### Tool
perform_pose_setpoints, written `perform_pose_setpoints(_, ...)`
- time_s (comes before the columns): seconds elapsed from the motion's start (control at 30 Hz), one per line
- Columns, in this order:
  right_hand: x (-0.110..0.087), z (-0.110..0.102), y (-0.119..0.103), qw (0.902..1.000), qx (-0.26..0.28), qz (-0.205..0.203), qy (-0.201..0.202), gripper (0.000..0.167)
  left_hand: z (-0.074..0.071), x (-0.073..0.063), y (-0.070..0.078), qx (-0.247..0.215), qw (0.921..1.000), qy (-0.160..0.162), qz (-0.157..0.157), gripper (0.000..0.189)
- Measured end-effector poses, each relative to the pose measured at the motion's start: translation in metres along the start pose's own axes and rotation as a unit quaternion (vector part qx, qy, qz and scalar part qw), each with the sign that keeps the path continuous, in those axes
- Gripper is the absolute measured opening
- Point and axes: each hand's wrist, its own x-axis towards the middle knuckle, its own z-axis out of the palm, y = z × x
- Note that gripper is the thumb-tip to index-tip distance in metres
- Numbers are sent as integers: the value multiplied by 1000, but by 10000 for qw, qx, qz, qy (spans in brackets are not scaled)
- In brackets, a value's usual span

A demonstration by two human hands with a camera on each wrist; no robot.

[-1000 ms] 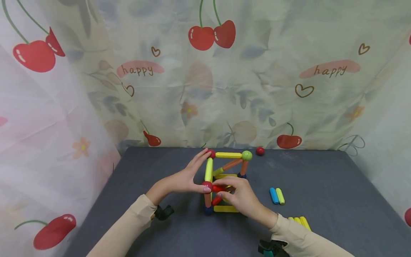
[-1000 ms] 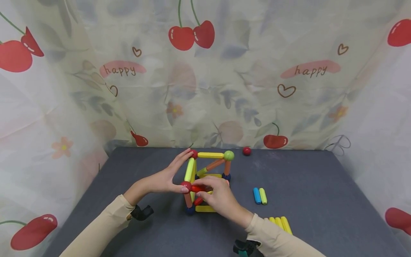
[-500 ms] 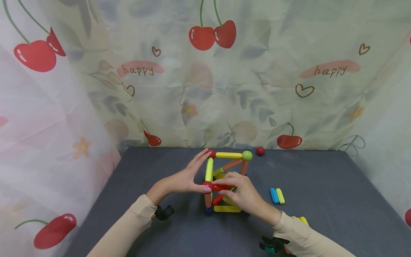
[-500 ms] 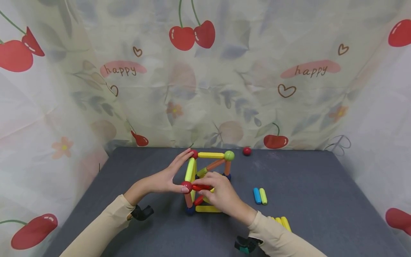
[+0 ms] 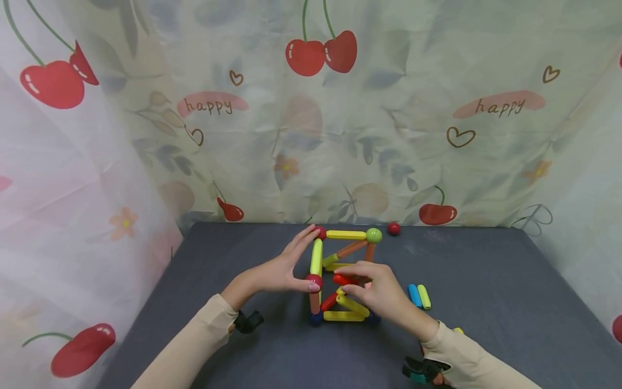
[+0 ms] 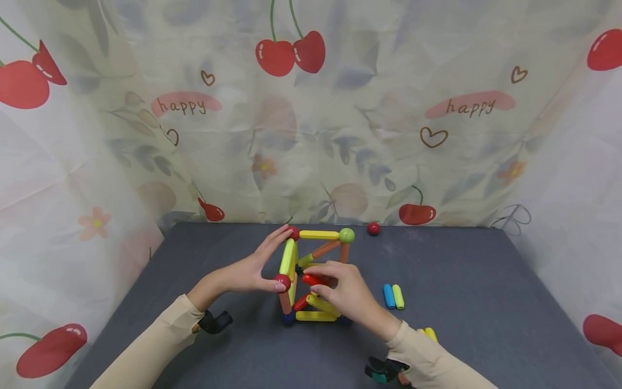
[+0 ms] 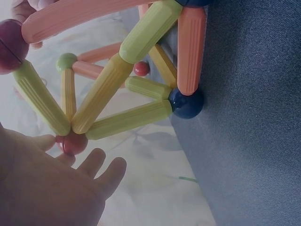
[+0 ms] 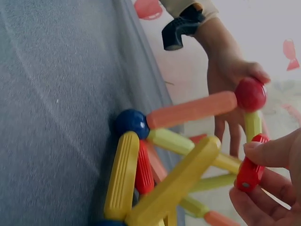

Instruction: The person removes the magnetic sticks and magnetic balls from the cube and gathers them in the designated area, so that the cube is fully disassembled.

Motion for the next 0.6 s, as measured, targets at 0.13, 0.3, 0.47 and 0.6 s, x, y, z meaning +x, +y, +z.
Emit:
perform_pose_setpoints(0.13, -6, -10, 8, 9990, 224, 375, 93, 33, 1, 1, 0, 11, 10000, 7, -15, 112)
perform_pose_setpoints(0.3, -14, -28, 22, 9959, 36, 864, 258, 32, 0, 1, 1, 39, 10000, 11, -88, 112)
perform_pose_setpoints(0.47, -24, -48, 40, 9889, -147, 1436, 342, 33, 0, 0, 1, 43, 9999, 6, -113, 112)
perform_pose_setpoints(0.6, -32, -65, 55, 9815, 67, 1898, 260, 37, 0, 0, 0, 15, 9999, 5, -114, 112)
